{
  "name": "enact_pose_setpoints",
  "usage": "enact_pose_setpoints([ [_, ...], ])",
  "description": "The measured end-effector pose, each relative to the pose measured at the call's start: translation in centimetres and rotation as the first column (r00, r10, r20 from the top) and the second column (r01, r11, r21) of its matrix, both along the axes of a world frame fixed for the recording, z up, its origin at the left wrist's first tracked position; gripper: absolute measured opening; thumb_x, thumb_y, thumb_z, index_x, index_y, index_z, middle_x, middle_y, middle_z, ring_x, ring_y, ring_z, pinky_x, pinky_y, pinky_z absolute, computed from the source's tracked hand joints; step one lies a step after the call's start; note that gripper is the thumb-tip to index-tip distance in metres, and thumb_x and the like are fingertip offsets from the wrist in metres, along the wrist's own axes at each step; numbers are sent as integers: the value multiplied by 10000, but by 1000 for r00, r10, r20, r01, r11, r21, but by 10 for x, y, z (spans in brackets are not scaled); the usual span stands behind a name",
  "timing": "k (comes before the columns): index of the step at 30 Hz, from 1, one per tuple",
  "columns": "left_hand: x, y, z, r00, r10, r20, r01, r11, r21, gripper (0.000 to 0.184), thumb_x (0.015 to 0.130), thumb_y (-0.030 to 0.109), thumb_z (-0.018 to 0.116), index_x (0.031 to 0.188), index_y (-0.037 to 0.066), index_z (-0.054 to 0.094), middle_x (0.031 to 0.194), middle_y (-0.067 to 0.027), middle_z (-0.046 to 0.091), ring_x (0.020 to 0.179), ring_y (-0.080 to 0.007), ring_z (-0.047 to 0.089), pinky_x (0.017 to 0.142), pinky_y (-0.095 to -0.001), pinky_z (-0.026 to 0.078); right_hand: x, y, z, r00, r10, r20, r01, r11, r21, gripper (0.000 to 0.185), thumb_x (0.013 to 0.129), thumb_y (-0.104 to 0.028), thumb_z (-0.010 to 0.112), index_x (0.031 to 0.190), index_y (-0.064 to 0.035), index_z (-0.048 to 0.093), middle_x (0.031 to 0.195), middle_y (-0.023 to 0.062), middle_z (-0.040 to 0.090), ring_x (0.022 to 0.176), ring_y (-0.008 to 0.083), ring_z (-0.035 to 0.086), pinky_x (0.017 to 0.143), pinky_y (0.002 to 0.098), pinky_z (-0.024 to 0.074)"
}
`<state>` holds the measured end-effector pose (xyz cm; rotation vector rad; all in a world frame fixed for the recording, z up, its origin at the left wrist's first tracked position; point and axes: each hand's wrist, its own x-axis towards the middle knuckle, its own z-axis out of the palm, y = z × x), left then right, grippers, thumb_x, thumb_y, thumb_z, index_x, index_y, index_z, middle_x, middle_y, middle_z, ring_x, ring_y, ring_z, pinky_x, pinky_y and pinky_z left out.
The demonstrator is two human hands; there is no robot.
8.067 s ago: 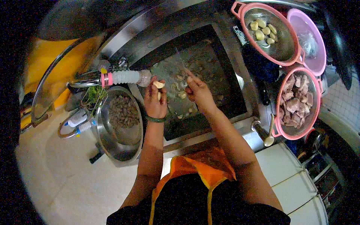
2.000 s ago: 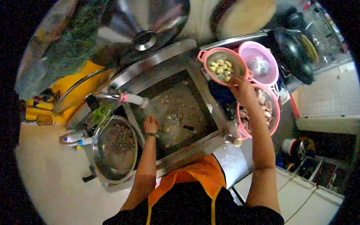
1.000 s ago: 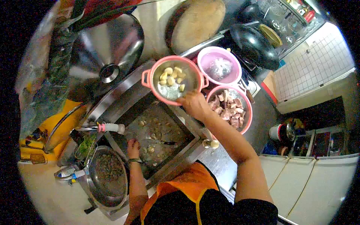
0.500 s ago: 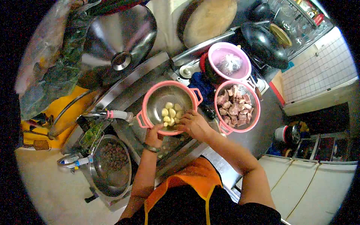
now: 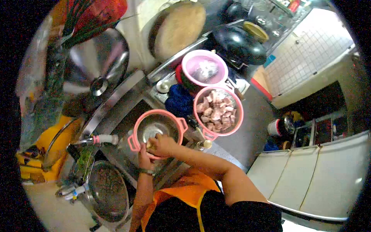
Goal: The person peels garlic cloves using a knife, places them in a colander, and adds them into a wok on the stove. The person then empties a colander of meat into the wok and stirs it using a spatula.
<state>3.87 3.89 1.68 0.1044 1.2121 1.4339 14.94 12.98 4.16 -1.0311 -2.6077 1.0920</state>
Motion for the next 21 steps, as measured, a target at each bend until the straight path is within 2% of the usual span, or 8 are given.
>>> enact_pose_setpoints([
  [1,-1,-3,-8,1000,-24,-9,24,1000,-16,578,877,492,465,1202,14,462,944,-90,601,746,-149,598,596,-305,500,-3,-7,22,987,13,158,-17,1000,26,386,754,-379,595,1041,-123,567,1030,174,530,907,357,545,696,459,490],
  [3,1,-7,-15,1000,-2,-26,1,1000,-15,583,878,512,455,1190,19,465,934,-82,593,729,-139,593,574,-286,488,-7,-8,-44,983,144,111,-145,989,6,398,757,-352,589,1080,-124,548,1085,171,510,908,354,545,709,455,491],
  [6,23,0,-4,974,187,-130,-192,981,-30,613,866,546,462,1183,21,460,937,-65,574,739,-120,576,527,-242,454,-13,-11,-81,980,195,-26,-197,978,-72,451,828,-436,462,1183,-160,478,1089,198,533,930,391,557,757,477,472],
  [8,28,2,6,975,155,-157,-162,986,-33,672,862,580,426,1225,15,412,1066,-116,534,889,-195,568,653,-311,486,-8,-10,-20,950,301,-79,-294,951,90,492,863,-498,402,1215,-159,461,1094,211,561,946,408,561,781,492,454],
  [11,25,-3,11,985,73,-155,-93,988,-126,707,857,597,411,1247,7,398,1145,-148,505,988,-237,557,734,-346,498,-16,-7,11,996,-35,78,69,872,-485,441,815,-273,552,1183,-44,472,1044,169,565,850,296,584,741,369,476],
  [16,25,-18,-8,960,-43,-277,-8,984,-179,682,874,540,444,1267,-13,378,1146,-128,516,916,-183,577,638,-275,486,-17,-11,8,972,-232,-34,127,643,-755,449,846,-265,504,1230,-39,451,1026,147,597,838,247,599,720,336,468],
  [18,27,-19,-22,909,-49,-413,-26,984,-175,652,893,498,442,1271,-28,368,1176,-141,500,948,-210,559,715,-292,472,-26,-15,-61,901,-362,-238,91,695,-713,368,853,-253,484,1152,-38,498,898,80,591,665,178,563,596,336,466],
  [21,26,-22,-26,871,-83,-484,17,990,-138,623,908,453,446,1272,-45,359,1200,-153,481,1000,-240,529,817,-313,439,-20,-5,-69,872,-488,-36,-63,-39,-997,290,860,-284,468,1049,-76,540,826,49,577,597,144,523,530,327,449],
])
